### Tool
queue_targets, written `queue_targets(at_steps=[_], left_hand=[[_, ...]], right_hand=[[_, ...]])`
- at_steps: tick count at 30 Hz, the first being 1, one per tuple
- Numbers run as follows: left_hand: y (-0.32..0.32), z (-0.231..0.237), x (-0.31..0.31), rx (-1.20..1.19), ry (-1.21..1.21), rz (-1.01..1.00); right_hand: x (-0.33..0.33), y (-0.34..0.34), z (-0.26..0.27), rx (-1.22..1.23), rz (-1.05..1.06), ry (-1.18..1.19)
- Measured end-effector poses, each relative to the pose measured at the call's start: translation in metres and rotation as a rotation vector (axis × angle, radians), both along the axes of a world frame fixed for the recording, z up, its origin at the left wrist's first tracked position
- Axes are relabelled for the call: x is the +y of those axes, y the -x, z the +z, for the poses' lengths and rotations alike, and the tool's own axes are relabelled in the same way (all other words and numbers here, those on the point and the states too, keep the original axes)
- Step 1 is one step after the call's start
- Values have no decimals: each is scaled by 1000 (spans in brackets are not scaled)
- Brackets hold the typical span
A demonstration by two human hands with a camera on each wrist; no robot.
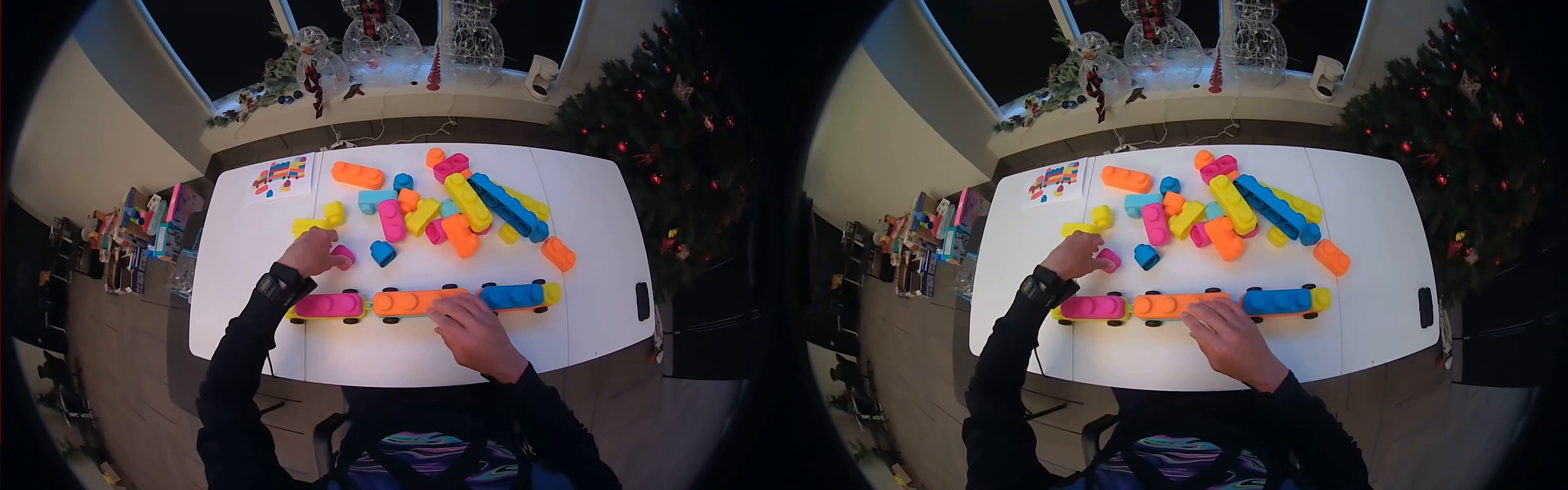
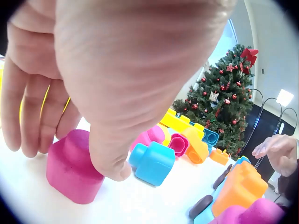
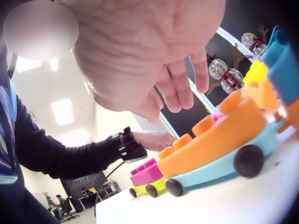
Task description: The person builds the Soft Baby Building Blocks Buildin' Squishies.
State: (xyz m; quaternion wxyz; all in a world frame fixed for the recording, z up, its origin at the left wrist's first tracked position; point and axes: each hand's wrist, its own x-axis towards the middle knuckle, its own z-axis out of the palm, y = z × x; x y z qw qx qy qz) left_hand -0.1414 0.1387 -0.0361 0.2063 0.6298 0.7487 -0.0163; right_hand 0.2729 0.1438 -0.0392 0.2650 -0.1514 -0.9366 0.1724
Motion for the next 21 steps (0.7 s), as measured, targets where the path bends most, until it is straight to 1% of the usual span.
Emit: queue_targets(at_steps=[1, 2, 3, 4, 5, 7, 8, 10, 12, 15, 17, 20, 21], left_hand=[[-1, -2, 2, -7, 57, 9], [0, -4, 2, -7, 58, 10], [0, -5, 1, -68, 49, 26], [1, -5, -1, -128, 40, 42], [2, -4, -6, -126, 43, 44], [10, 3, -27, -268, -116, 124], [15, 12, -38, -262, -110, 120], [25, 34, -66, -377, -226, 105], [37, 49, -95, -389, -241, 82], [47, 67, -132, -336, -217, 49], [50, 66, -153, -322, -221, 31], [45, 57, -166, -310, -182, 5], [41, 54, -168, -316, -213, 2]], right_hand=[[1, -10, -2, -1, 1, 1], [2, -20, -4, 5, -43, 18], [4, -27, -5, 12, -87, 35], [6, -33, -4, 13, -86, 38], [7, -38, -2, 28, -123, 38], [10, -46, 0, 49, -162, 43], [12, -48, 1, 65, -184, 43], [16, -54, 2, 87, -213, 51], [21, -58, 3, 126, -256, 33], [27, -66, -7, 129, -289, 26], [28, -69, -12, 119, -305, 24], [28, -69, -17, 97, -294, 21], [27, -69, -17, 92, -292, 13]])
